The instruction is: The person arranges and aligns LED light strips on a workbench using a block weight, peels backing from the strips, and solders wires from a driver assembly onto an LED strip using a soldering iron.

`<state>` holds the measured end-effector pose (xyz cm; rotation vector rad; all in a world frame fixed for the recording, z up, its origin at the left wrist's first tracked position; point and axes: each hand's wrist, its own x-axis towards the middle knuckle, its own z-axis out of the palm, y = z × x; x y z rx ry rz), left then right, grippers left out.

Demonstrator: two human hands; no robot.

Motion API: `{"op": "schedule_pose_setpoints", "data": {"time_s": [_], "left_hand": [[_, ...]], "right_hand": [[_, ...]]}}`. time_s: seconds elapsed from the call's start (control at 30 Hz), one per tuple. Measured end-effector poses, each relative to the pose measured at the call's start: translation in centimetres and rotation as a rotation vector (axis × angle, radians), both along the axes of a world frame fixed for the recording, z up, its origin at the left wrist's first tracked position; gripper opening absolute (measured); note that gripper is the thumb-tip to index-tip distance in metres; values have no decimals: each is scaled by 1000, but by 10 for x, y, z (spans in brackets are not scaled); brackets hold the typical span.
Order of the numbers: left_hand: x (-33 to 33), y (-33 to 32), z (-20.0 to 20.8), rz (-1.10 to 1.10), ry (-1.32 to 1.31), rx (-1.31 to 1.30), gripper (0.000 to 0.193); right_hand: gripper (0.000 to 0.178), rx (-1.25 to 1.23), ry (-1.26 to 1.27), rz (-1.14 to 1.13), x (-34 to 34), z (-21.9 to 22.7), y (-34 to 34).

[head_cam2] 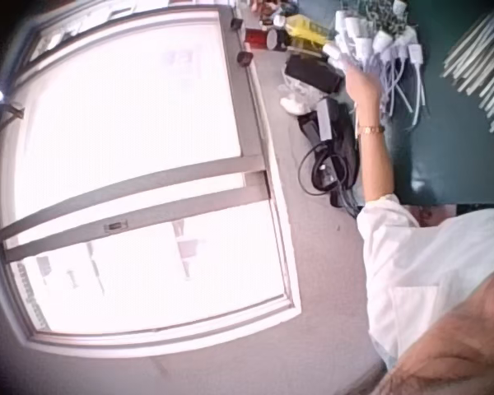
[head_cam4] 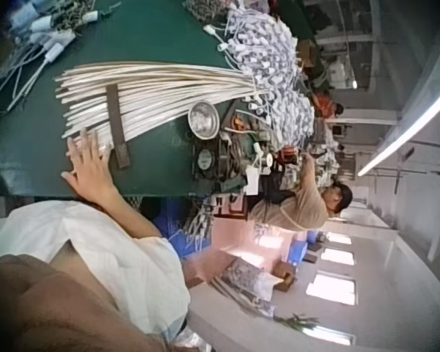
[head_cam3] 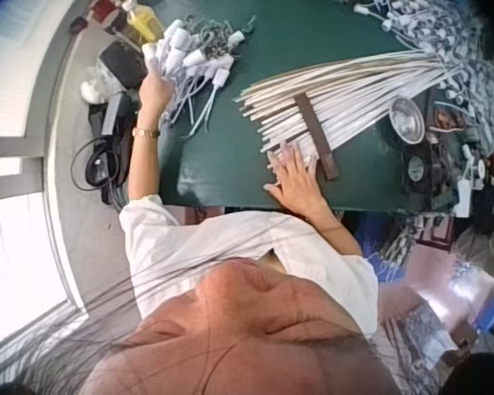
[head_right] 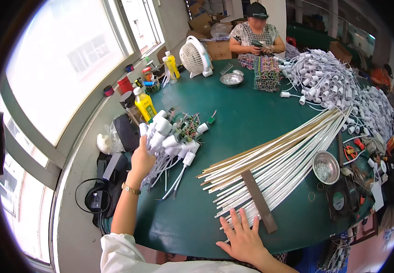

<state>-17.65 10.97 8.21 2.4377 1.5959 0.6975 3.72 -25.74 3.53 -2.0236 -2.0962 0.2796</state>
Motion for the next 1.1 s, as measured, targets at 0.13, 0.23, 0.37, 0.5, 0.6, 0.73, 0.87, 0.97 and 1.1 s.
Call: {"op": "schedule_pose_setpoints", "data": {"time_s": [0.13, 0.23, 0.37, 0.5, 0.6, 0.73, 0.87, 0.97, 1.1], "left_hand": [[15, -38, -14, -241, -27, -57, 100], [43, -80, -17, -220, 189, -142, 116], [39, -78, -48, -222, 289, 160, 101], [16, -65, -53, -347, 144, 128, 76], [-11, -55, -33, -435, 229, -59, 78], [-55, -45, -29, -428, 282, -32, 82], [-50, -71, 23, -360, 408, -83, 87], [-39, -74, 63, -321, 445, 7, 38], [51, -35, 84, -332, 279, 175, 43]], "right_hand": [[79, 1, -2, 6, -1, 2, 2], [79, -3, -12, -5, -1, 2, 2], [79, -10, -24, -1, -4, -1, 4], [80, -29, -6, -8, -6, 2, 3], [78, 28, -38, -10, 0, -4, 1], [76, 61, -35, -23, -2, 1, 1], [74, 92, -22, -10, 1, 1, 2], [73, 89, -34, -6, 1, 4, 1], [73, 81, -24, -17, -2, 1, -2]]}}
